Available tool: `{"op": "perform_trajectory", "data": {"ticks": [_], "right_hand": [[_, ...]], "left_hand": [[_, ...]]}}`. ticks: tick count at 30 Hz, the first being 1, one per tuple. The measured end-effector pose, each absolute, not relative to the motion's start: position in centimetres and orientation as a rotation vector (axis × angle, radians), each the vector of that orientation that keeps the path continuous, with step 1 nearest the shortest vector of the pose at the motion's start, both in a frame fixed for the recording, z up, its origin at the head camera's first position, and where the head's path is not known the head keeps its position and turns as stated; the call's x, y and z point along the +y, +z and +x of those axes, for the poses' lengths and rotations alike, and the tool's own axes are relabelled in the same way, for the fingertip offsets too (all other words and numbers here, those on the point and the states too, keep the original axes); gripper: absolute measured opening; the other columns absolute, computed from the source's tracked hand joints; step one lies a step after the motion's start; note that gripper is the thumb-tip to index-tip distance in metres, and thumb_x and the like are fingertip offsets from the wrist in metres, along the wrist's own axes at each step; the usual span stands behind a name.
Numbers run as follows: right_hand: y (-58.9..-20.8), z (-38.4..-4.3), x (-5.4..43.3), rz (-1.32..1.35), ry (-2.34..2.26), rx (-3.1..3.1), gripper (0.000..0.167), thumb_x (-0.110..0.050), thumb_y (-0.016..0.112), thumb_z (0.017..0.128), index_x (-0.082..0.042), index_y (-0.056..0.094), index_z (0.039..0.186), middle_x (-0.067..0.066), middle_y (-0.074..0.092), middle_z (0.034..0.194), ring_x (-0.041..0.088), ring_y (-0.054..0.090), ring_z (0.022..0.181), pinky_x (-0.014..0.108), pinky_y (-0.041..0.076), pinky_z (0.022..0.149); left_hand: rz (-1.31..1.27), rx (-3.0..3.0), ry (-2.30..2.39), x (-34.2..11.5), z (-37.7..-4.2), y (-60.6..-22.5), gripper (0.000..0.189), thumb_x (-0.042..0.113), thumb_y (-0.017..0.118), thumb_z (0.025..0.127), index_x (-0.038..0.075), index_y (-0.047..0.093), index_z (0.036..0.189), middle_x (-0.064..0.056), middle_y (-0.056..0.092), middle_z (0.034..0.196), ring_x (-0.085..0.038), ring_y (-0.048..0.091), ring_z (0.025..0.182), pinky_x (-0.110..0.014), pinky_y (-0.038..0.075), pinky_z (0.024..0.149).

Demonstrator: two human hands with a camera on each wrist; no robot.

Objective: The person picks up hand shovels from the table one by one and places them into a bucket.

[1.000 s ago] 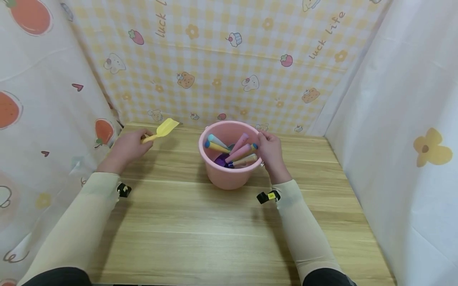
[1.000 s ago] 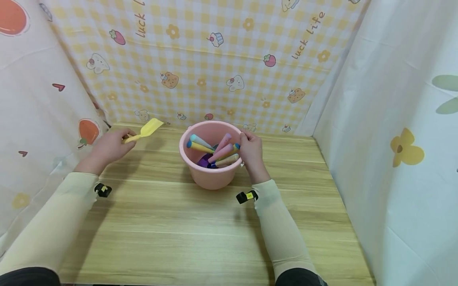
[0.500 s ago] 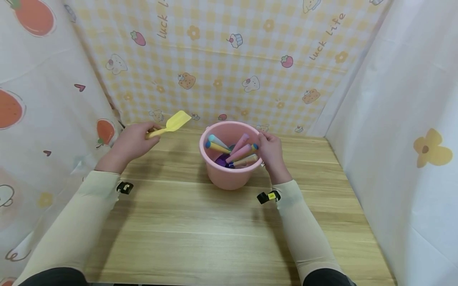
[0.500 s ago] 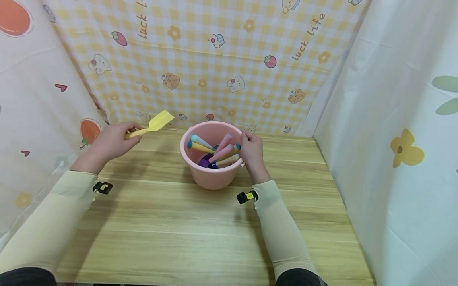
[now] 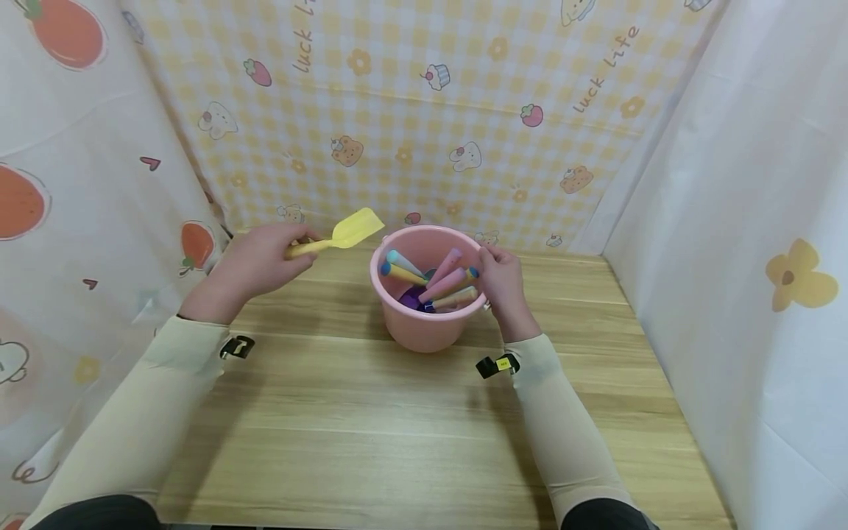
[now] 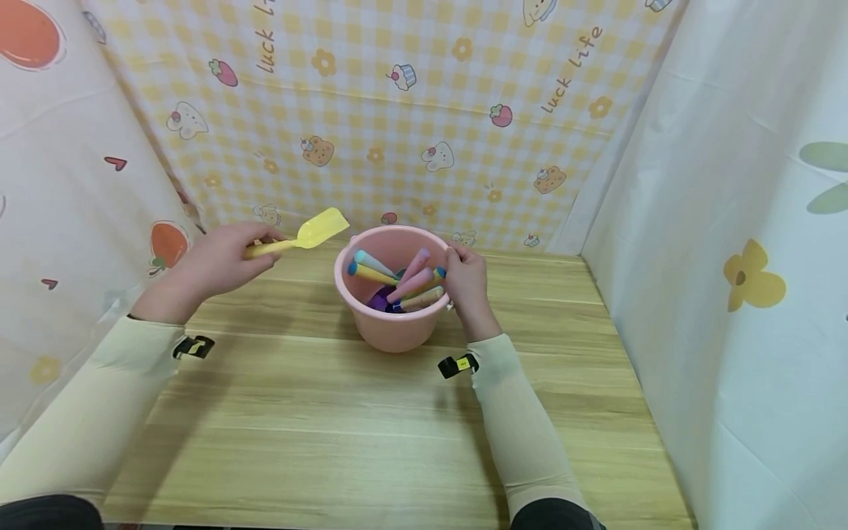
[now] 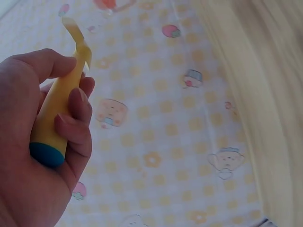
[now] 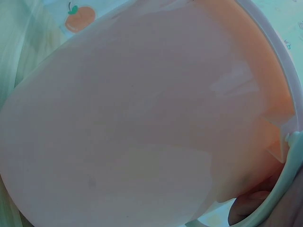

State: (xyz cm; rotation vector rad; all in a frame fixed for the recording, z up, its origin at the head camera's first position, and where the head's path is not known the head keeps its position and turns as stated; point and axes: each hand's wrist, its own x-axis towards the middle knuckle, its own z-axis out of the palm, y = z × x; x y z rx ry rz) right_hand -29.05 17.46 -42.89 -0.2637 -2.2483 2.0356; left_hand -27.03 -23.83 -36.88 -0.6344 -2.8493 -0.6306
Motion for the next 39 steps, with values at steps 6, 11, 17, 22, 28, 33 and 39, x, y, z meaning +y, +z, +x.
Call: {"op": "perform_trajectory", "data": {"ticks": [6, 11, 17, 22, 28, 33, 39], "right_hand": [[-42.9, -28.9, 17.5, -0.256, 2.035, -2.247, 0.042, -0.025, 0.056, 0.116, -0.003, 0.068, 0.15, 0.015, 0.07, 0.145, 0.024, 0.066, 0.12, 0.028, 0.059, 0.087], [-42.7, -28.8, 17.4, -0.258, 2.034, -2.246, 0.042, -0.026, 0.056, 0.116, -0.004, 0.069, 0.149, 0.015, 0.07, 0.143, 0.024, 0.067, 0.117, 0.026, 0.059, 0.083], [-42.7, -28.9, 17.4, -0.262, 2.05, -2.24, 0.041, -0.025, 0.056, 0.116, -0.004, 0.068, 0.149, 0.016, 0.069, 0.145, 0.024, 0.067, 0.121, 0.028, 0.06, 0.088], [-42.8, -29.0, 17.5, -0.261, 2.047, -2.242, 0.042, -0.027, 0.056, 0.116, -0.004, 0.068, 0.15, 0.015, 0.069, 0.145, 0.025, 0.067, 0.121, 0.029, 0.06, 0.088], [-42.8, -29.0, 17.5, -0.25, 2.043, -2.24, 0.042, -0.027, 0.056, 0.116, -0.004, 0.069, 0.149, 0.015, 0.07, 0.144, 0.024, 0.067, 0.119, 0.026, 0.06, 0.085], [-42.8, -28.9, 17.5, -0.246, 2.037, -2.252, 0.042, -0.027, 0.056, 0.116, -0.005, 0.069, 0.149, 0.015, 0.07, 0.142, 0.024, 0.067, 0.114, 0.026, 0.059, 0.079], [-42.9, -28.9, 17.5, -0.24, 2.032, -2.258, 0.042, -0.028, 0.056, 0.116, -0.004, 0.069, 0.149, 0.014, 0.07, 0.14, 0.024, 0.067, 0.112, 0.024, 0.059, 0.075]], "left_hand": [[-0.78, -2.785, -0.633, -22.7, -26.4, -36.0, 0.022, 0.015, 0.079, 0.101, 0.013, 0.078, 0.123, -0.006, 0.072, 0.111, -0.027, 0.061, 0.094, -0.048, 0.051, 0.085], [-0.871, -2.727, -0.623, -21.7, -25.8, -35.4, 0.022, 0.01, 0.081, 0.097, 0.012, 0.079, 0.119, -0.006, 0.073, 0.109, -0.026, 0.064, 0.093, -0.049, 0.053, 0.083], [-0.958, -2.744, -0.618, -20.8, -25.3, -34.9, 0.023, 0.008, 0.081, 0.095, 0.012, 0.079, 0.118, -0.003, 0.074, 0.11, -0.023, 0.064, 0.093, -0.047, 0.055, 0.084], [-1.011, -2.808, -0.632, -20.2, -24.7, -34.3, 0.024, 0.01, 0.081, 0.097, 0.013, 0.081, 0.121, -0.001, 0.074, 0.115, -0.024, 0.065, 0.101, -0.05, 0.056, 0.09], [-1.072, -2.864, -0.613, -19.3, -24.2, -33.9, 0.027, 0.009, 0.078, 0.096, 0.015, 0.081, 0.123, -0.001, 0.072, 0.119, -0.022, 0.066, 0.098, -0.047, 0.057, 0.088], [-1.085, -2.878, -0.628, -18.7, -23.9, -33.8, 0.025, 0.007, 0.077, 0.096, 0.016, 0.082, 0.119, 0.002, 0.072, 0.11, -0.019, 0.062, 0.087, -0.041, 0.055, 0.08], [-1.032, -2.905, -0.693, -18.4, -23.7, -33.2, 0.02, 0.008, 0.079, 0.097, 0.017, 0.081, 0.115, 0.003, 0.073, 0.099, -0.018, 0.061, 0.08, -0.04, 0.055, 0.075]]}}
